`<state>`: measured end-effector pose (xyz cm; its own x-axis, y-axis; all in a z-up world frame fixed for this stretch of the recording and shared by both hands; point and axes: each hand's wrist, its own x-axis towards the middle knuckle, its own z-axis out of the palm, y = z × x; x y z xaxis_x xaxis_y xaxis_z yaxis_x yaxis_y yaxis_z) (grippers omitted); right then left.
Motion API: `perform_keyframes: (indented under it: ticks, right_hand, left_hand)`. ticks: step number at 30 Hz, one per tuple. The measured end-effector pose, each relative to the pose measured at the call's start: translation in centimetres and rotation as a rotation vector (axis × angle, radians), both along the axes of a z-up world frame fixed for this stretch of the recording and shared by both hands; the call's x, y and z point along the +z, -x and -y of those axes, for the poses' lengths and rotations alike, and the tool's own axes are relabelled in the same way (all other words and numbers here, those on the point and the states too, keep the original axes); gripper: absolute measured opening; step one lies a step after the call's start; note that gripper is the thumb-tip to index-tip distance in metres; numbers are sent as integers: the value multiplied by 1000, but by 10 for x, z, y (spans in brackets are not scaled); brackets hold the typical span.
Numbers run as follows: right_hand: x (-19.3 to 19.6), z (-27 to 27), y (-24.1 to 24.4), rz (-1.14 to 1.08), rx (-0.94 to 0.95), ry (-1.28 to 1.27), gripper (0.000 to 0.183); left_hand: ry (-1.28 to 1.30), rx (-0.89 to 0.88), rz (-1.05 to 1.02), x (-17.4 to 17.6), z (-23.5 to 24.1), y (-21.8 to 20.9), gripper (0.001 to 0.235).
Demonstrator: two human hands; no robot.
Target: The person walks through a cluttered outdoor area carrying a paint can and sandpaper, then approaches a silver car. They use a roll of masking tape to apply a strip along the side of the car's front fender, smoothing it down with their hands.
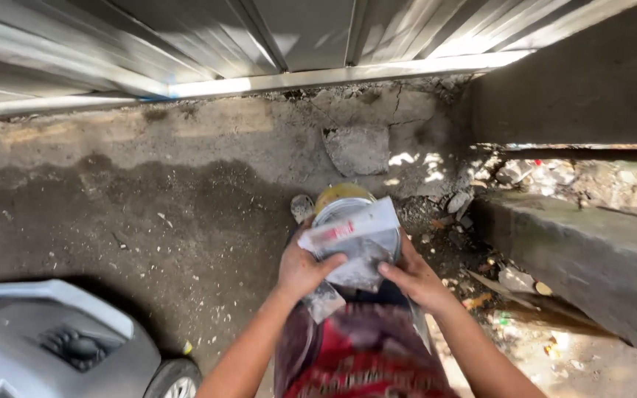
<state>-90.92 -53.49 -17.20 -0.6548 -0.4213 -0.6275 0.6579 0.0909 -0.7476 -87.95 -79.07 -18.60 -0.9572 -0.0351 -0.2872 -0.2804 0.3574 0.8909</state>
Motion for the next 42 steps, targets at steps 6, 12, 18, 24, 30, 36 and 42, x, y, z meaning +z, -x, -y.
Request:
perform_keyframes:
  ticks: [6,12,18,24,30,36,42]
  right_hand:
    - [-142,-8,35,216,-69,-68,120]
    - [-293,-26,79,347,-76,-229,127]
    - [-372,-15,138,222,-105,-118,125]
    - [-421,-17,155,288,-135,-157,120]
    - [-440,-21,153,294,-162,-129,113]
    - [-452,-26,143,117,-149,-198,104]
    - [-442,-58,94,167,-300,-634,72]
  left_hand:
    - [223,-284,-54,-188,-1,42,67]
    - [11,-268,87,-335,-11,105,82]
    - [-16,-113,220,-416,-20,150,122]
    - [54,-39,290,-444,-29,170,129]
    - [123,-71,229,-465,-29,164,117]
    - [174,-16,15,-470,-26,141,94]
    - [-22,524,544,-461,-38,78,54]
